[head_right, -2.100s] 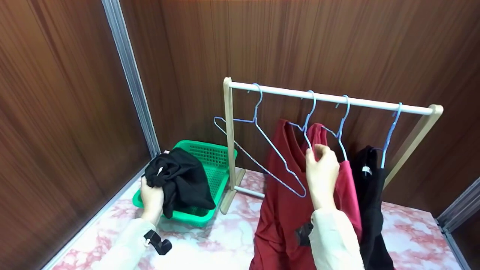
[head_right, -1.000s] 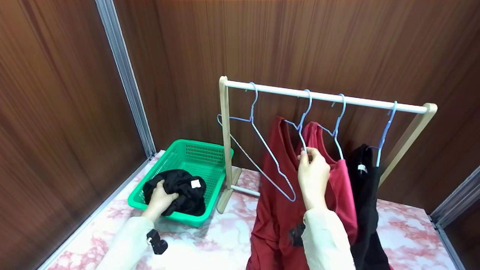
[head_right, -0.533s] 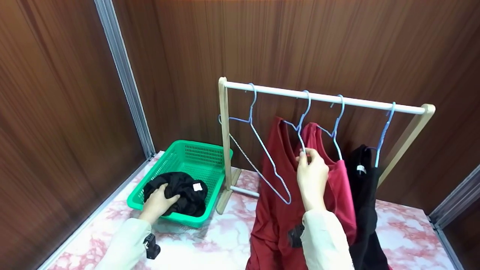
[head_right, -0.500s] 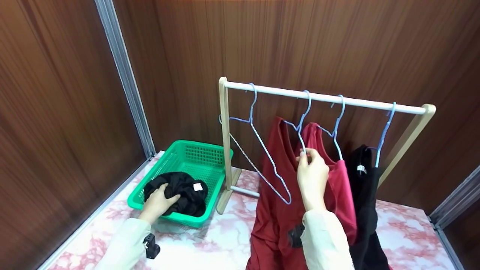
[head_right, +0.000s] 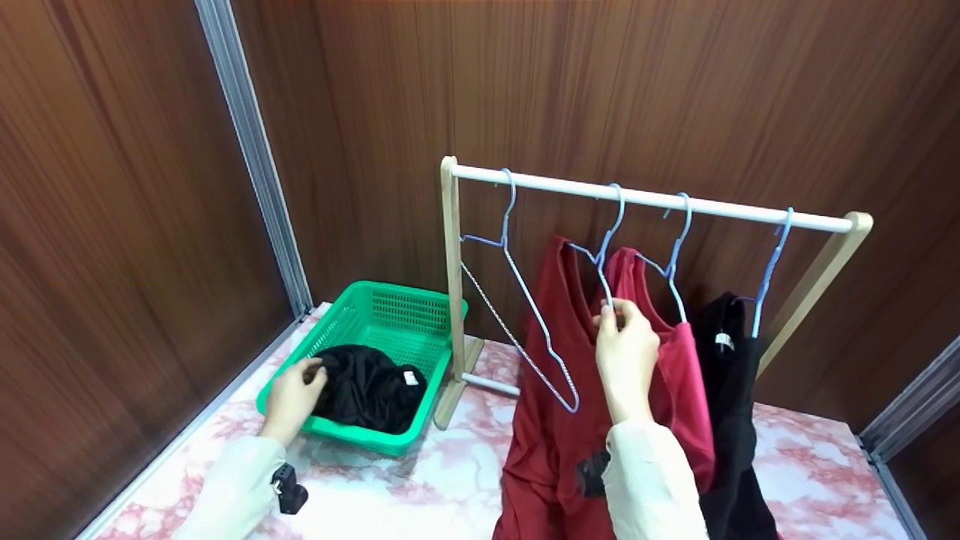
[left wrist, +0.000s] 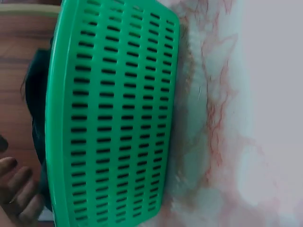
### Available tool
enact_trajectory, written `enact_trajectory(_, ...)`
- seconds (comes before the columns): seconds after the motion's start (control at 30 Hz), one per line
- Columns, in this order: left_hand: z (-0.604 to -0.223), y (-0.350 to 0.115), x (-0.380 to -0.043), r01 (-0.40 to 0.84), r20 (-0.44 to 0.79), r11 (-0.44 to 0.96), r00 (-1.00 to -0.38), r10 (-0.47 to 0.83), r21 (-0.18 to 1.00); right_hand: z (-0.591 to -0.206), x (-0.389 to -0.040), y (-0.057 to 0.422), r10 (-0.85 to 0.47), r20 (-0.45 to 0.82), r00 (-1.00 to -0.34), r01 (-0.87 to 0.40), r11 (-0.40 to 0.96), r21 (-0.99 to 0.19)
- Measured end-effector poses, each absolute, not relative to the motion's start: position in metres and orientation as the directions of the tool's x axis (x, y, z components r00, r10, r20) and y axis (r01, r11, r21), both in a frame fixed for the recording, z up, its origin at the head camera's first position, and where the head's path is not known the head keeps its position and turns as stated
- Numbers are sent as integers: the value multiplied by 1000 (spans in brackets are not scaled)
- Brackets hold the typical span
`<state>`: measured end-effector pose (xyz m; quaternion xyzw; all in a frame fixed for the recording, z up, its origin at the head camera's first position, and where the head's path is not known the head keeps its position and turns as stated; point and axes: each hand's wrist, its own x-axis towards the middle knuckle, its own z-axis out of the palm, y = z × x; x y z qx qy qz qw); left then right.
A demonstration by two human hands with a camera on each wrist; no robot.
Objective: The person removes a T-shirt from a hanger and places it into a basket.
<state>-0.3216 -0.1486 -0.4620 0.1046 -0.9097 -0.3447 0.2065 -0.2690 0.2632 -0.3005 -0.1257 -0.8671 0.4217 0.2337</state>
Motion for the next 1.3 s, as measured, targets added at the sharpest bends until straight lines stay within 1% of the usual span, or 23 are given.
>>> enact_trajectory(0.2,-468,-167,-321,-37,381,716,-826,-414,697,-302,-269,264,412,289,-864,22,605,-796)
enact_trajectory(0.3,-472,-175,-320,-49,372,692,-815,-445,720,-302,-269,264,409,279,-869,26,601,-799)
enact_trajectory(0.5,-481,-189,-317,-119,239,582,-832,-500,805,-302,-268,263,414,268,-870,36,595,-803)
enact_trajectory(0.73,-492,-199,-314,-179,76,439,-861,-503,880,-303,-271,260,421,302,-855,15,603,-798)
enact_trajectory(0.93,-497,-200,-313,-181,24,363,-869,-495,914,-305,-273,258,425,336,-840,-4,616,-788)
enact_trajectory(1.3,-495,-198,-318,-203,-4,374,-883,-470,905,-304,-272,258,443,346,-827,-16,596,-803)
